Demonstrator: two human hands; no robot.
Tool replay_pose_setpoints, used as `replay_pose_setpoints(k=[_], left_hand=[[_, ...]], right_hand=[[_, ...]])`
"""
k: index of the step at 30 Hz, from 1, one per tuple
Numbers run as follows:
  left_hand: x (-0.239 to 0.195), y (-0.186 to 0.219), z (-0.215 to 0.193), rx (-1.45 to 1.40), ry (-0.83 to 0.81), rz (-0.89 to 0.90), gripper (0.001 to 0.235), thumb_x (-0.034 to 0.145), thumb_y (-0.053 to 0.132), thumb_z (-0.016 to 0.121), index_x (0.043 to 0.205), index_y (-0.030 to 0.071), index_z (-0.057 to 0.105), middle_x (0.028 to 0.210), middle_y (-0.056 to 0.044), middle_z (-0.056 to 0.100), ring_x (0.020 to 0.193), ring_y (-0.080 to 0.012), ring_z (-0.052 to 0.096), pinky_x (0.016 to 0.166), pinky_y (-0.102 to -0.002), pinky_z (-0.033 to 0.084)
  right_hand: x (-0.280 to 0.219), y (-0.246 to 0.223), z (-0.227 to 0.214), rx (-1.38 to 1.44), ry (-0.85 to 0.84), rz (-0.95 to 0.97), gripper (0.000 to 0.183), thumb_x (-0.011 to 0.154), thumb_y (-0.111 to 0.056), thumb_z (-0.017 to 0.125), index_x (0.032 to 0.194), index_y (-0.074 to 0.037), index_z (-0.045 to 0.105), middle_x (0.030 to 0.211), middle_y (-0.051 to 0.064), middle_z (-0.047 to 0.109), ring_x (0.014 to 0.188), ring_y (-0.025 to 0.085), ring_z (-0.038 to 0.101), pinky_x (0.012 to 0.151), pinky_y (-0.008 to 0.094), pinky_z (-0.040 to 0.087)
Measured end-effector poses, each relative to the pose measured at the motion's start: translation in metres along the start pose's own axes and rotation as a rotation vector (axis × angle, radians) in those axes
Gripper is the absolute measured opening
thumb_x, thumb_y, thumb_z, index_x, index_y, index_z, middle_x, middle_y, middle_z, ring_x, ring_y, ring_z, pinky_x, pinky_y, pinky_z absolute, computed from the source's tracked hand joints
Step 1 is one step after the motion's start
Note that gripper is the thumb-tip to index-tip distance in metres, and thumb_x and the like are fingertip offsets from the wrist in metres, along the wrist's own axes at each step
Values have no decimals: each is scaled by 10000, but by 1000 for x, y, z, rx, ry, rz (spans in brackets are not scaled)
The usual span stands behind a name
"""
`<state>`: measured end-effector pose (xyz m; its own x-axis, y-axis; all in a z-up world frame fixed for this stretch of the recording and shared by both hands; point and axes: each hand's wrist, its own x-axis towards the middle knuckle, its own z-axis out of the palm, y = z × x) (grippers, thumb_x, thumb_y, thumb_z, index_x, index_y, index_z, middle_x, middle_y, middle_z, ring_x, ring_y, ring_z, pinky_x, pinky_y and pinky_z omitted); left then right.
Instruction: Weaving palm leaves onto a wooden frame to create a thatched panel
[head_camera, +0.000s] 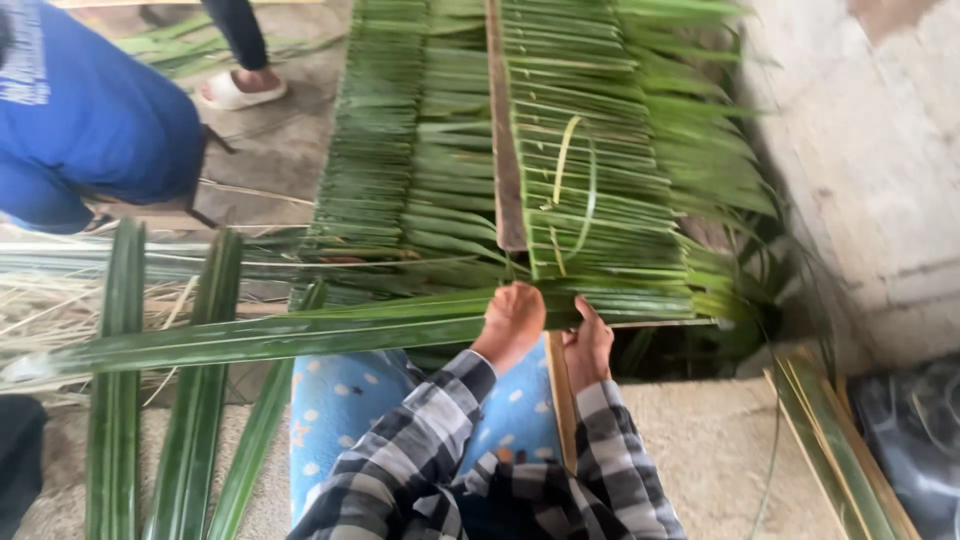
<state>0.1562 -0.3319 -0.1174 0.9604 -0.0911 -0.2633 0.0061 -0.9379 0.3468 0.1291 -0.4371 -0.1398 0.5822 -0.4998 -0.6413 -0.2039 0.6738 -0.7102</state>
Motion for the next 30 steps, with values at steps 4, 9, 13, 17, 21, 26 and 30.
replay_pose_setpoints(k=[4,9,13,17,21,26,30], left_hand=[[9,9,17,-59,-16,26,265,944,31,416,1004,-122,624,934,-290,674,869,-435,713,624,-558,607],[-1,1,1,-1,-44,36,214,941,45,487,960,-123,618,866,-289,633,803,-430,714,599,-553,611],[-20,-11,2,364,333,88,246,954,307,590,984,73,660,912,-110,611,879,-276,570,714,-411,409],[-44,-20,-23,254,464,324,455,1043,475,482,1167,61,624,1058,-222,641,1056,-351,552,991,-503,331],[-38,-33,3,107,713,562,526,952,448,596,1359,114,573,1213,-265,576,1165,-438,564,1052,-596,366],[-37,-38,-1,92,846,643,473,985,465,555,1293,123,663,1159,-262,598,1087,-434,617,994,-600,436],[-42,-36,1,110,857,637,468,996,442,554,1326,127,658,1163,-264,622,1095,-438,633,988,-613,453]], right_hand=[[36,15,-21,61,35,-15,486,749,-137,921,1050,-22,555,1015,101,576,858,202,656,777,315,573],[22,10,-15,29,12,-12,504,743,-163,942,995,-45,521,951,76,537,782,161,561,739,307,521],[17,9,-19,-45,5,-23,507,725,-192,952,936,-68,507,888,63,491,670,144,510,675,259,482],[-1,4,-16,-41,13,-30,636,734,-226,968,1032,-23,444,945,106,483,777,184,477,874,446,503],[-57,-19,0,-21,-8,-23,775,740,-232,961,1199,65,411,1068,241,526,888,323,601,826,576,521],[-54,-18,6,27,8,-35,1004,721,-224,973,1367,133,292,1201,326,510,994,408,650,839,612,546],[-47,-13,-1,32,-24,-34,956,720,-262,973,1322,189,383,1185,342,549,984,418,672,793,601,579]])
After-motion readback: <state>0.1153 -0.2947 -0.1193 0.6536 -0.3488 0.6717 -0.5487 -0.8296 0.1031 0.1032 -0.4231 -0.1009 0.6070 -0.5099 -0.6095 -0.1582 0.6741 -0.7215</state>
